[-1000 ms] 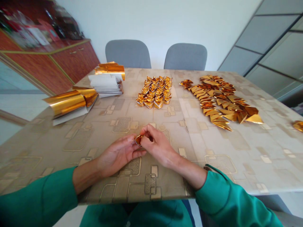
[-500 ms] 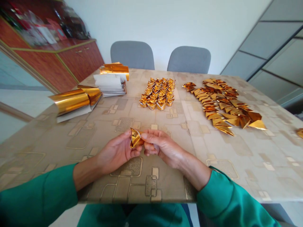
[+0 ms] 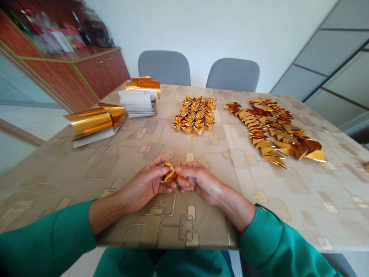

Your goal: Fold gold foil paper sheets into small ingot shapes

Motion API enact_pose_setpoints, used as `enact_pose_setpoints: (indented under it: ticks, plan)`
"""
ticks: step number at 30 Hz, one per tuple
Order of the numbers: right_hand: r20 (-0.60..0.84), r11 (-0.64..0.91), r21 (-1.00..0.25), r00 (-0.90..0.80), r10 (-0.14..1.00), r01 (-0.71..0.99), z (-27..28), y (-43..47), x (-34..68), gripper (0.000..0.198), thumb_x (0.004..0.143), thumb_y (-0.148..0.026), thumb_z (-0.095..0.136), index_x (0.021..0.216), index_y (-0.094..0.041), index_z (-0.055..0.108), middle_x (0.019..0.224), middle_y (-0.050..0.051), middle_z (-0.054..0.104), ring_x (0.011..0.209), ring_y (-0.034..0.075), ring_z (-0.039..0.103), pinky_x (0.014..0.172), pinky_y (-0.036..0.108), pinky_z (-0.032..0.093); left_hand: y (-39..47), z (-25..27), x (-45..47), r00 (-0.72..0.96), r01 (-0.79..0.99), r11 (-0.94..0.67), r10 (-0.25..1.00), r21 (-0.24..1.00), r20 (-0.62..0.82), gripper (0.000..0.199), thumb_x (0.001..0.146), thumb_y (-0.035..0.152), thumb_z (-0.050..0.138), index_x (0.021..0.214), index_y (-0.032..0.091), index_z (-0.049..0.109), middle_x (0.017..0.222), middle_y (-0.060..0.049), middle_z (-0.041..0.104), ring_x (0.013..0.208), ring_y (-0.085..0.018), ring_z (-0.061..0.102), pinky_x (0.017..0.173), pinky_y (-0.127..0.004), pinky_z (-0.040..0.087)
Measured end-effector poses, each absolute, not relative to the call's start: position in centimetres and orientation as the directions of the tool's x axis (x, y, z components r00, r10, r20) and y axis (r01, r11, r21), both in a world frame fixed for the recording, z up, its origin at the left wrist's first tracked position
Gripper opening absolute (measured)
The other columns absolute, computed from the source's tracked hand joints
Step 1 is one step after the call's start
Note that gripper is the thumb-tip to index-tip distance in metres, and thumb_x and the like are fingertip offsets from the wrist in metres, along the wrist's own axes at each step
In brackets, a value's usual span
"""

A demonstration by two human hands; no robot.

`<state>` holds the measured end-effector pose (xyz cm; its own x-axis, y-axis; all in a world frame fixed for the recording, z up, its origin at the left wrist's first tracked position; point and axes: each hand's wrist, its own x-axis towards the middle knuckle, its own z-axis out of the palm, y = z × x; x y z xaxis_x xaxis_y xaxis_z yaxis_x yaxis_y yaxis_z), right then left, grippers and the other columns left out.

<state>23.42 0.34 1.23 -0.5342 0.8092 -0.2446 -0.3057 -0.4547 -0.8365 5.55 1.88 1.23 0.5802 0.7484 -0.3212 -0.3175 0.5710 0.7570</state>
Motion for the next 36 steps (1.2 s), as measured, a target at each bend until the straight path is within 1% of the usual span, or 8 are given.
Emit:
enact_pose_setpoints:
  ticks: [5,8,12,14,17,23,30,36]
  plan:
    - [-0.245,-0.425,-0.859,-0.502,0.83,-0.284,1.2,0.6,23.7,0.027,0.085,-0.036,0.057,0.065,-0.02,0.047,0.048,-0.008,0.035,0.049,0.01,0.032,0.057,0.027,0.032,2.5,1.6,5.2,0.648,-0.272,0.551,0.711,0.789,-0.274,0.035,0.086,0.031,0.064,0.117,0.021,0.051,0.082,-0.005,0.072,0.067,-0.015,0.072,0.059,-0.021,0.058]
    - [-0.223,-0.288,-0.944,-0.329,0.918,-0.162,1.4,0.7,23.8,0.027,0.086,-0.043,0.057,0.073,-0.02,0.051,0.053,-0.006,0.042,0.051,0.011,0.035,0.054,0.027,0.031,2.9,1.5,5.2,0.578,-0.279,0.51,0.766,0.814,-0.282,0.035,0.081,0.031,0.071,0.11,0.018,0.057,0.088,-0.004,0.072,0.066,-0.014,0.072,0.057,-0.02,0.058]
    - [0.091,0.112,-0.965,-0.097,0.991,0.236,1.7,0.5,23.5,0.039,0.08,-0.044,0.067,0.109,-0.02,0.056,0.08,-0.001,0.057,0.064,0.013,0.048,0.058,0.027,0.038,3.1,0.8,5.4,0.383,-0.293,0.397,0.882,0.87,-0.274,0.039,0.077,0.035,0.078,0.103,0.02,0.052,0.085,-0.001,0.072,0.063,-0.014,0.072,0.058,-0.022,0.059]
    - [0.261,0.284,-0.86,-0.114,0.959,0.423,1.5,0.4,23.2,0.039,0.076,-0.036,0.073,0.108,-0.021,0.057,0.091,0.002,0.06,0.071,0.014,0.052,0.063,0.028,0.043,3.1,0.5,5.5,0.367,-0.26,0.354,0.897,0.898,-0.248,0.04,0.077,0.038,0.077,0.102,0.02,0.051,0.082,-0.001,0.072,0.062,-0.013,0.071,0.059,-0.023,0.059]
    - [0.379,0.403,-0.734,-0.162,0.911,0.547,1.0,0.5,23.0,0.018,0.082,-0.024,0.067,0.1,-0.021,0.061,0.091,0.003,0.065,0.076,0.015,0.056,0.068,0.029,0.046,3.1,0.3,5.7,0.413,-0.207,0.331,0.883,0.921,-0.224,0.04,0.079,0.041,0.075,0.101,0.019,0.051,0.079,-0.002,0.072,0.062,-0.014,0.071,0.059,-0.023,0.058]
    - [0.391,0.397,-0.687,-0.151,0.908,0.608,0.6,3.5,27.4,0.015,0.085,-0.025,0.063,0.099,-0.02,0.068,0.084,0.003,0.071,0.07,0.016,0.062,0.066,0.029,0.048,3.1,0.3,5.6,0.437,-0.111,0.333,0.862,0.936,-0.255,0.052,0.079,0.036,0.073,0.121,0.019,0.046,0.088,-0.005,0.073,0.064,-0.015,0.071,0.06,-0.025,0.055]
    - [0.375,0.244,-0.442,-0.069,0.924,0.863,0.1,9.0,36.3,0.019,0.08,-0.023,0.061,0.096,-0.019,0.071,0.082,0.006,0.072,0.073,0.021,0.064,0.071,0.035,0.049,3.2,0.1,5.4,0.456,-0.099,0.292,0.863,0.951,-0.218,0.037,0.081,0.033,0.068,0.111,0.017,0.055,0.097,-0.007,0.071,0.066,-0.013,0.069,0.062,-0.025,0.052]
    - [0.326,0.187,-0.492,-0.019,0.945,0.851,-0.8,11.1,37.0,0.024,0.078,-0.022,0.062,0.1,-0.021,0.071,0.095,0.006,0.074,0.076,0.02,0.064,0.073,0.034,0.05,3.4,0.1,5.4,0.452,-0.111,0.269,0.871,0.957,-0.193,0.032,0.081,0.032,0.068,0.107,0.017,0.058,0.097,-0.006,0.071,0.066,-0.012,0.068,0.062,-0.024,0.051]
